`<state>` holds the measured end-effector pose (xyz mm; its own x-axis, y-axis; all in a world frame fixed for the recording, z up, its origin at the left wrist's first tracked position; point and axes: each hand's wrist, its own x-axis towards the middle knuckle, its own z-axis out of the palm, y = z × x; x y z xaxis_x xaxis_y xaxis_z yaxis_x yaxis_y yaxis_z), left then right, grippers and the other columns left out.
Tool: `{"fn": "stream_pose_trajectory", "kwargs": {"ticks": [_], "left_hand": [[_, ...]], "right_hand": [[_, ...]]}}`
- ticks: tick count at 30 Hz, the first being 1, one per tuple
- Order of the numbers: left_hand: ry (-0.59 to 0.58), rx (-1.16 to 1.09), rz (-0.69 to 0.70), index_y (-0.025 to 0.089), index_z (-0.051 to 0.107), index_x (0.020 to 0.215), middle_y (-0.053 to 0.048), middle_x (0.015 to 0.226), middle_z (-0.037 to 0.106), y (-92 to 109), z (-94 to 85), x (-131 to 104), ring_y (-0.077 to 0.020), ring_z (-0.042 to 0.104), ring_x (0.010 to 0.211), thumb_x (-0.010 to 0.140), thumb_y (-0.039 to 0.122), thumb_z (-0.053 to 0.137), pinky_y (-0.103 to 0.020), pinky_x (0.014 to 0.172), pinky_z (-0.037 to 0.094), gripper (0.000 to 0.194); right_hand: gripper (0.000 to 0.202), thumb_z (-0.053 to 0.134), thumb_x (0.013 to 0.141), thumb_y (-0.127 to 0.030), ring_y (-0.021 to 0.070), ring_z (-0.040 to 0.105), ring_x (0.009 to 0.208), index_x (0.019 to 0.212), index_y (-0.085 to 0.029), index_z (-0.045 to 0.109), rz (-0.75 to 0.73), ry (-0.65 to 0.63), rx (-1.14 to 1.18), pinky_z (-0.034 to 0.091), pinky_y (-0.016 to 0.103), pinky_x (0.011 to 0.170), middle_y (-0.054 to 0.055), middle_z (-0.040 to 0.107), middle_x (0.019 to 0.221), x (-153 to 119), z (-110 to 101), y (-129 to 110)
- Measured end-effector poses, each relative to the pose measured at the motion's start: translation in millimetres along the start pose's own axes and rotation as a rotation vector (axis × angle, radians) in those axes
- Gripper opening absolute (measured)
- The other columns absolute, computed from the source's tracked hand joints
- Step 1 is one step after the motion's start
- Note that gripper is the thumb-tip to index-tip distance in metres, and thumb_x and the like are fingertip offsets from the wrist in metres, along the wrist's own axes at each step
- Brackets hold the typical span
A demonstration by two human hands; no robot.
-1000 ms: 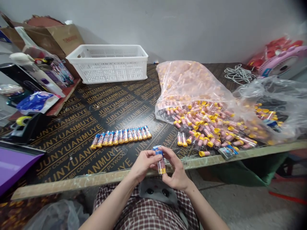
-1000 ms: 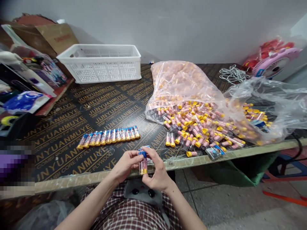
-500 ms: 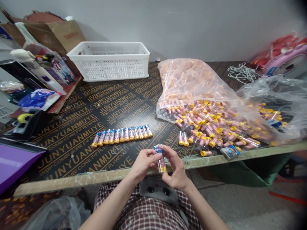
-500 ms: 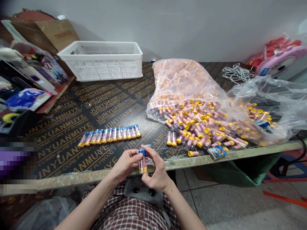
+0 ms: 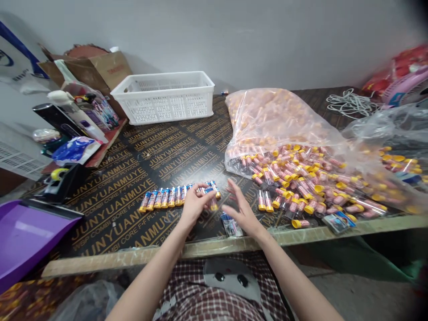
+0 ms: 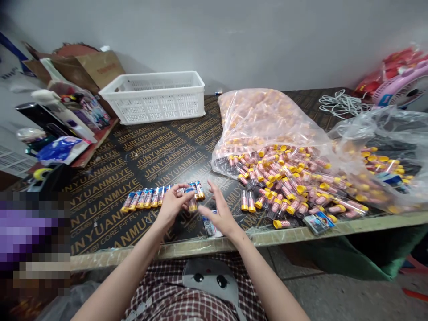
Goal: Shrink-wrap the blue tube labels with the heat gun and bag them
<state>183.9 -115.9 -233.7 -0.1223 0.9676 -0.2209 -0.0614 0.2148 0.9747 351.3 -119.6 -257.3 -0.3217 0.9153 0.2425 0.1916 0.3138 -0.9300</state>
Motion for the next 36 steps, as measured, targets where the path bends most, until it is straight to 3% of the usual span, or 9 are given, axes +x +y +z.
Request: {"fn": "stream_pose_trajectory", "kwargs": {"ticks": [5,11,14,16,19,22,28,32,36], "left_hand": [[0.161,0.605,0.236,0.018,0.06,0.079,0.003,0.05,0.054,2.9,2.5,52.0,-0.014,0.053,0.049,0.061,0.044,0.07,-0.023,0.052,0.035,0.033],[0.156,1.059,0.266,0.018,0.062,0.092,-0.006,0.064,0.062,7.7,13.0,65.9,-0.0227,0.059,0.069,0.071,0.049,0.061,-0.025,0.057,0.031,0.038],[0.199,1.057,0.301,0.019,0.06,0.098,-0.005,0.061,0.06,13.6,11.8,53.6,-0.0213,0.058,0.065,0.077,0.053,0.053,-0.025,0.057,0.03,0.041],[0.21,1.002,0.336,0.019,0.062,0.089,-0.003,0.059,0.059,11.9,12.7,36.2,-0.0179,0.056,0.061,0.081,0.051,0.047,-0.024,0.057,0.031,0.036],[0.032,0.972,0.333,0.018,0.061,0.07,-0.002,0.062,0.06,-4.2,19.4,2.2,-0.0149,0.053,0.059,0.082,0.044,0.051,-0.024,0.058,0.032,0.03],[-0.125,0.962,0.282,0.018,0.063,0.071,-0.002,0.071,0.063,-27.6,27.9,-23.7,-0.0152,0.054,0.065,0.072,0.037,0.064,-0.024,0.06,0.034,0.019],[-0.049,0.865,0.228,0.018,0.065,0.07,-0.003,0.071,0.066,-43.9,30.1,-28.2,-0.0156,0.057,0.068,0.076,0.024,0.06,-0.025,0.064,0.037,0.01],[-0.086,0.866,0.262,0.02,0.066,0.08,-0.004,0.078,0.069,-43.2,28.8,-28.9,-0.0166,0.06,0.072,0.079,0.022,0.055,-0.026,0.068,0.038,0.011],[-0.063,0.906,0.261,0.02,0.06,0.079,0.0,0.069,0.064,-44.2,30.1,-33.3,-0.0149,0.057,0.064,0.078,0.021,0.056,-0.025,0.062,0.035,0.004]], "right_hand": [[0.038,0.044,0.085,-0.035,0.0191,0.058,0.104,0.121,-0.025,0.053,0.21,0.069,0.1,0.046,0.039,0.09,0.005,0.062,0.115,47.0,7.4,37.8],[0.039,0.044,0.086,-0.036,0.0176,0.06,0.103,0.122,-0.024,0.052,0.185,0.022,0.151,0.045,0.037,0.091,0.005,0.063,0.114,43.0,7.2,47.7],[0.038,0.043,0.087,-0.034,0.0173,0.061,0.1,0.123,-0.024,0.052,0.173,0.033,0.118,0.046,0.036,0.09,0.004,0.064,0.112,41.9,7.6,45.3],[0.037,0.044,0.086,-0.032,0.0179,0.061,0.097,0.121,-0.023,0.053,0.154,0.083,0.051,0.047,0.036,0.086,0.005,0.065,0.108,42.8,5.5,42.0],[0.033,0.046,0.085,-0.03,0.0193,0.059,0.097,0.114,-0.02,0.058,0.064,0.285,-0.156,0.045,0.036,0.086,0.007,0.064,0.109,39.5,-8.9,34.6],[0.032,0.048,0.084,-0.03,0.0233,0.053,0.104,0.111,-0.017,0.059,0.032,0.459,-0.513,0.04,0.04,0.091,0.01,0.062,0.11,25.0,-37.1,29.5],[0.034,0.057,0.078,-0.034,0.0291,0.05,0.09,0.105,-0.015,0.063,0.181,0.28,-1.151,0.038,0.041,0.075,0.012,0.058,0.09,-21.4,-78.7,39.4],[0.03,0.056,0.078,-0.028,0.0273,0.049,0.088,0.106,-0.017,0.062,0.06,0.168,-1.204,0.035,0.039,0.073,0.009,0.06,0.09,-42.7,-74.3,39.4],[0.029,0.052,0.079,-0.02,0.0273,0.05,0.091,0.107,-0.019,0.061,0.031,0.155,-1.157,0.035,0.04,0.074,0.009,0.063,0.099,-50.4,-66.1,32.9]]}}
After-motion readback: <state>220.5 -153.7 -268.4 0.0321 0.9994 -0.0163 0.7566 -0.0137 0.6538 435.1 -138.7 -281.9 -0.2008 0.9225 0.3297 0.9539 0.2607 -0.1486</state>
